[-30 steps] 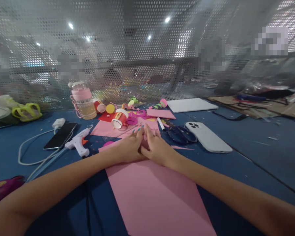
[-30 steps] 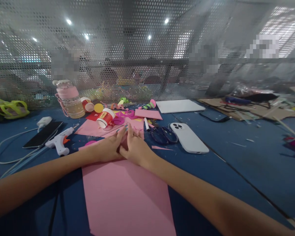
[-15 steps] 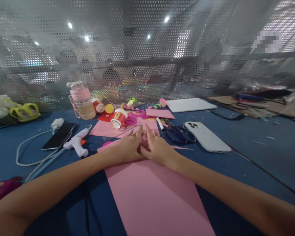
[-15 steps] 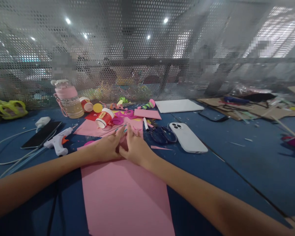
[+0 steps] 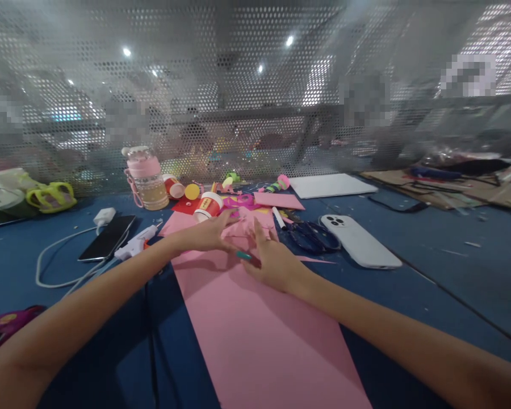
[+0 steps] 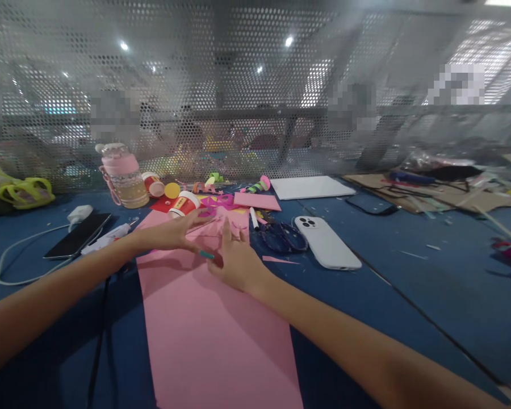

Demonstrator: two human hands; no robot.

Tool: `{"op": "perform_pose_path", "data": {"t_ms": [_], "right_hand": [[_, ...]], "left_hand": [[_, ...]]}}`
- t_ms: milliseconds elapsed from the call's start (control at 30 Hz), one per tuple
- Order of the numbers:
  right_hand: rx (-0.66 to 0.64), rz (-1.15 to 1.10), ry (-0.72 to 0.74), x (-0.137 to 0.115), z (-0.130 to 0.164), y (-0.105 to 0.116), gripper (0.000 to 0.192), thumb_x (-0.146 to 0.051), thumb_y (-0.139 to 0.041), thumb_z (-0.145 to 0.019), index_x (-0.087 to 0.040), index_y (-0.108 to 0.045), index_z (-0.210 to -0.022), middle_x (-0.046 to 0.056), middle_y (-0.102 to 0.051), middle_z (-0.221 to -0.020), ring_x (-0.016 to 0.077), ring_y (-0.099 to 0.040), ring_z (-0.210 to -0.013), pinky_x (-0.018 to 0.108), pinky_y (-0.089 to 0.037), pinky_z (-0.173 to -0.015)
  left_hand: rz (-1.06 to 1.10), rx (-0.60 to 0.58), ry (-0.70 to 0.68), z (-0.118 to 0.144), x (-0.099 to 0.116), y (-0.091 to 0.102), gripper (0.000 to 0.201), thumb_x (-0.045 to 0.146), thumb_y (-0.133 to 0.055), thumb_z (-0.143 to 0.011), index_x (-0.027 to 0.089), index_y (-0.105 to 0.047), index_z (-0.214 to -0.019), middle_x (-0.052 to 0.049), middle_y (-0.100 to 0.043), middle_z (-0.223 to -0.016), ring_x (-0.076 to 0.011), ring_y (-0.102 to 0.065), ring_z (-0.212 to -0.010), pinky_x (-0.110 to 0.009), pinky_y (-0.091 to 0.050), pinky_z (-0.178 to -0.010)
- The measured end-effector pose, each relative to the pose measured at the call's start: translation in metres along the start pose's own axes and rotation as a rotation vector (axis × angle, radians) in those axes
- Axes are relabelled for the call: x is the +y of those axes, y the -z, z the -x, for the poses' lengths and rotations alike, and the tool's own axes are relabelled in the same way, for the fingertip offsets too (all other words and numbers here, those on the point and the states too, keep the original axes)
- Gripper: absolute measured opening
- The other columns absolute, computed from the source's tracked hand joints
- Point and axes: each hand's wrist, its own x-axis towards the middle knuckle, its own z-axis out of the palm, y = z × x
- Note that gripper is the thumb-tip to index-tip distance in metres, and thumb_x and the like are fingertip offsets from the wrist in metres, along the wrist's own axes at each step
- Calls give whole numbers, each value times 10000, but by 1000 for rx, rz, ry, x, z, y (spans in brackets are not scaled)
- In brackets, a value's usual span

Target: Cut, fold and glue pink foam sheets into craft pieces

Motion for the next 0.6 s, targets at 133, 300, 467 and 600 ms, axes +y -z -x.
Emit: {"op": "perform_pose_path", "data": {"t_ms": [133,300,467,600], "right_hand": [[36,12,-3,0,2,1,779,-316,-427,-741,32,-69,-1339,213,-600,-1032,318,-508,-1048,468,-341,-893],[-4,38,33,5,4,-1,816,-376,-418,-749,69,-55,-1328,260,-522,-1148,311,-409,-1162,509,-191,-986],[-74,25,38,10,1,-1,860,-349,-452,-719,-75,47,-1364,220,-456,-1243,349,-381,-1172,656,-73,-922],[-87,31,34,14,-1,0,877,-387,-460,-713,-63,35,-1361,236,-329,-1332,334,-309,-1225,617,-65,-955]], "left_hand": [[-61,117,-67,-7,-5,-16,565,309,-527,-754,125,-317,-1246,-183,-397,-1291,-269,-389,-1187,-419,-354,-927],[-301,217,-80,-10,3,-38,341,222,-424,-816,97,-442,-1133,-203,-371,-1302,-284,-363,-1206,-445,-310,-973],[-537,146,-203,-4,13,-45,347,69,-353,-788,43,-484,-1108,-260,-325,-1317,-336,-302,-1233,-491,-299,-972],[-604,114,-176,0,20,-49,372,91,-368,-786,38,-468,-1141,-255,-358,-1301,-342,-308,-1228,-487,-294,-971]]}}
